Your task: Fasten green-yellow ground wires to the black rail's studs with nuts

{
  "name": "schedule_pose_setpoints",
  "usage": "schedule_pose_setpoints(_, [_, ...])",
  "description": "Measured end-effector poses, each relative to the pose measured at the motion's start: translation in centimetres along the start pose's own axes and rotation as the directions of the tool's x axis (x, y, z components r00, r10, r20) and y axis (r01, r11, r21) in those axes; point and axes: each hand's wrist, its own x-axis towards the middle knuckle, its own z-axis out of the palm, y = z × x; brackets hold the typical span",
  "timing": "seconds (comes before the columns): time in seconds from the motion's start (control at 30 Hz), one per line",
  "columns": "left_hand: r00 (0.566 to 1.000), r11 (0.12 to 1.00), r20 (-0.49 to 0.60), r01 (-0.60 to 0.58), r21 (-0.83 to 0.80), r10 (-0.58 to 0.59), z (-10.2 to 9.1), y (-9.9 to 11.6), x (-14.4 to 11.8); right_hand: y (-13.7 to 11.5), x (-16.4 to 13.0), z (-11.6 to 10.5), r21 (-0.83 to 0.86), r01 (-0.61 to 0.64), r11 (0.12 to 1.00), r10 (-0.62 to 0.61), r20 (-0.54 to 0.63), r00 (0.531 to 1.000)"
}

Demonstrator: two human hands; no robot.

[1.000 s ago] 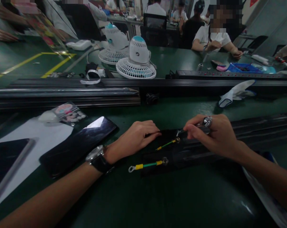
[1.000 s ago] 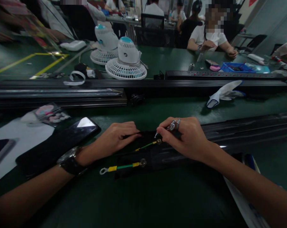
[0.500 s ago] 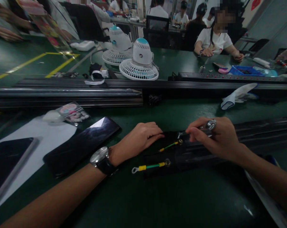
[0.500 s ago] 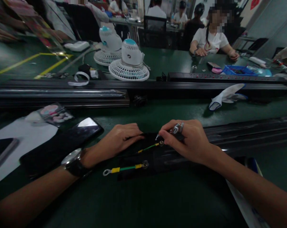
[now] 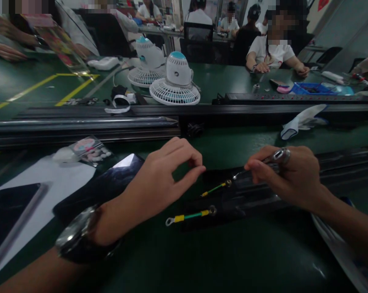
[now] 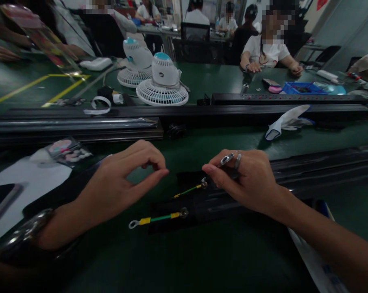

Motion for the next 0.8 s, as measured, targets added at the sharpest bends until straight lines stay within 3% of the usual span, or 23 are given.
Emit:
schedule_pose_setpoints(0.1, [0.961,0.975,0.168,-0.223,0.007,0.219,-0.3,2.0,-0.1,-0.2,0.2,-0.2,-0.021,0.022,1.000,-0.023,-0.018,1.000])
schedule_pose_setpoints(0.27, [0.903,0.936,0.339,-0.324,0.137,0.263,1.5,2.9,-0.9,-0.4,0.3,-0.2,-0.070,0.032,0.997,-0.030,0.027,0.999])
schedule_pose_setpoints(0.53, [0.879,0.882,0.392,-0.391,0.264,0.272,3.0,1.7,-1.2,0.0,0.1,1.4,-0.071,-0.081,0.994,0.092,0.164,0.982])
schedule_pose_setpoints(0.8, [0.882,0.938,0.399,-0.324,0.124,0.251,4.2,1.4,-1.2,0.1,-0.3,2.2,-0.179,-0.064,0.982,0.094,0.160,0.983])
